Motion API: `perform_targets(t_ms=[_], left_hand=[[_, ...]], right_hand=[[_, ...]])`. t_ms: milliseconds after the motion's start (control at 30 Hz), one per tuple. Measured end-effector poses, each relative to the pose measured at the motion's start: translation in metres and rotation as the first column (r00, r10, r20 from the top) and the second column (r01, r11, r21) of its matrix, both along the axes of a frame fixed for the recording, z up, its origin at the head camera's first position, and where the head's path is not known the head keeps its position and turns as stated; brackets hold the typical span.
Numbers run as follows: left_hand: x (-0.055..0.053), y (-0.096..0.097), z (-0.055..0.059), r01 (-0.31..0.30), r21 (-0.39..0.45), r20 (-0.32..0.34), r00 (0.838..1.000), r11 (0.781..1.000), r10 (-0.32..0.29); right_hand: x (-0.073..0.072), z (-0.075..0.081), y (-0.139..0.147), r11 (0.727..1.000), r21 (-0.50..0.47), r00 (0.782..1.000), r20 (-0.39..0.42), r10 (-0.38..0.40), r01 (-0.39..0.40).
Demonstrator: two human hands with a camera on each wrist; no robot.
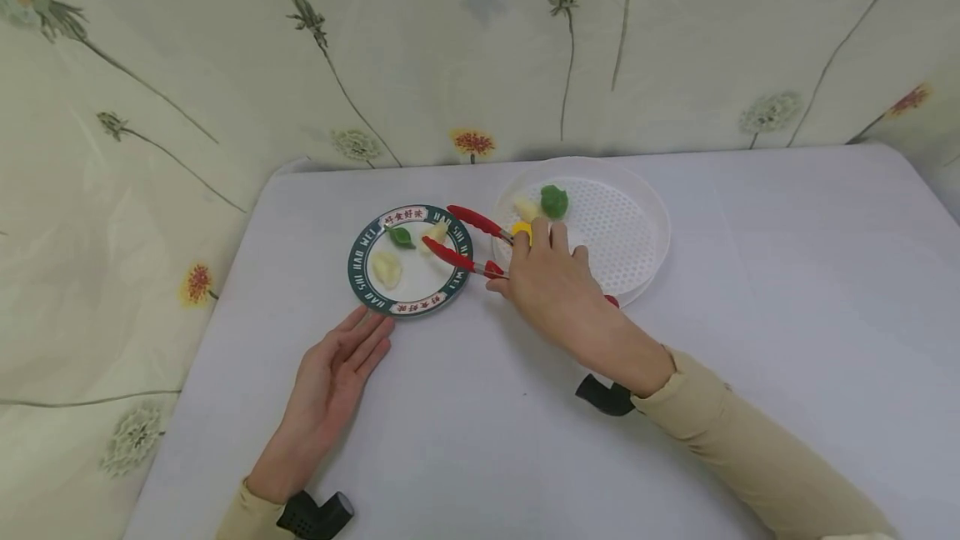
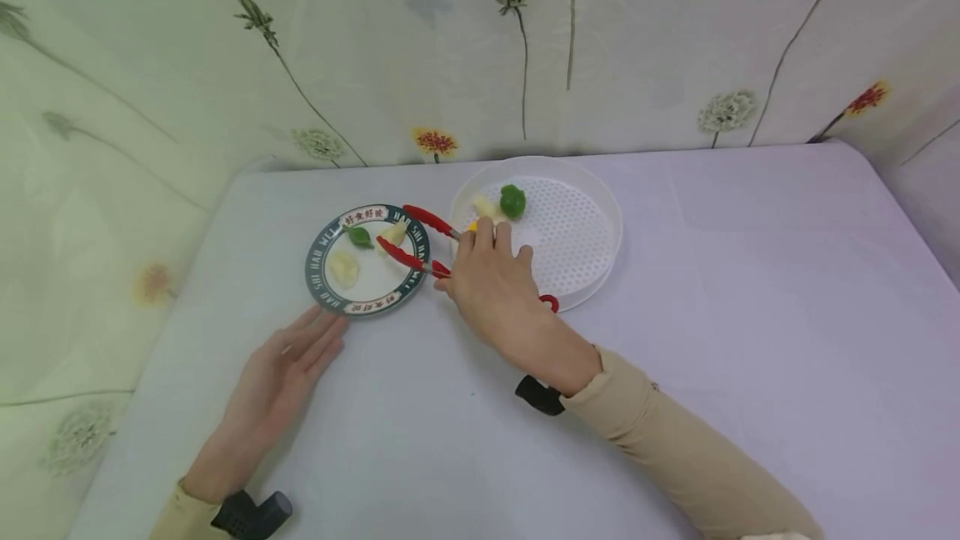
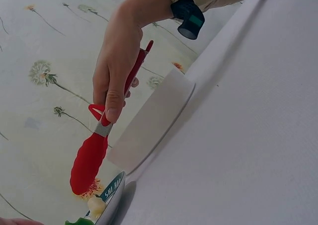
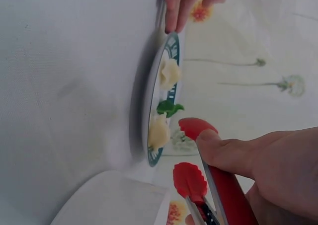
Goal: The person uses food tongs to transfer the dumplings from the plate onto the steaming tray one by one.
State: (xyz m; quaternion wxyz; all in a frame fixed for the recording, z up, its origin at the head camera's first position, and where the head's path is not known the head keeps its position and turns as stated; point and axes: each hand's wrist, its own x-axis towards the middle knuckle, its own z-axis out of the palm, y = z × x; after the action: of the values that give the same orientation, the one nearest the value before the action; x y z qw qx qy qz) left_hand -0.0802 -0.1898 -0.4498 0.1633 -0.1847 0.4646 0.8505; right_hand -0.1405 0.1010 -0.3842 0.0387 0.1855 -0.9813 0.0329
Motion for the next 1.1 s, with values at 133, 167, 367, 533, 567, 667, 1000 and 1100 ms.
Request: perform_targets(t_ms=[133,167,367,533,567,667,1000,1100], left_hand=[[0.001,0.0,0.0,0.001,0.012,0.003,1.0,1.0,-0.001],[0.002,0.0,0.0,0.001,0.013,0.004,1.0,1.0,-0.001],[0.002,0.0,0.0,-0.006,0.022,0.009,1.0,1.0,0.006],[0.002,0.0,0.0,0.001,0.017,0.002,1.0,1.0,-0.001],[0.002,0.0,0.0,0.003,0.015,0.001,1.0,1.0,-0.003],[0.002,0.0,0.0,0.007,0.01,-0.001,1.0,1.0,-0.007],[0.002,0.0,0.003,0.003,0.007,0.001,1.0,1.0,-0.003],[0.002,0.0,0.003,0.006,0.008,0.002,1.0,1.0,-0.006]], right_hand=[[-0.004,-0.003,-0.007,1.0,0.0,0.999,0.041,-0.005,0.005],[-0.005,-0.003,-0.008,1.0,0.001,0.999,0.052,-0.007,0.006],[-0.007,-0.005,-0.017,1.0,0.002,0.999,0.048,0.0,0.0],[-0.007,-0.007,-0.023,1.0,0.019,0.999,0.035,-0.01,0.01],[-0.007,-0.008,-0.024,1.0,0.024,0.999,0.033,-0.016,0.015],[-0.008,-0.011,-0.028,0.999,0.042,1.0,0.01,-0.023,0.022],[-0.008,-0.019,-0.037,0.996,0.066,0.995,-0.074,-0.059,0.064],[-0.007,-0.02,-0.037,0.995,0.073,0.994,-0.094,-0.054,0.061]])
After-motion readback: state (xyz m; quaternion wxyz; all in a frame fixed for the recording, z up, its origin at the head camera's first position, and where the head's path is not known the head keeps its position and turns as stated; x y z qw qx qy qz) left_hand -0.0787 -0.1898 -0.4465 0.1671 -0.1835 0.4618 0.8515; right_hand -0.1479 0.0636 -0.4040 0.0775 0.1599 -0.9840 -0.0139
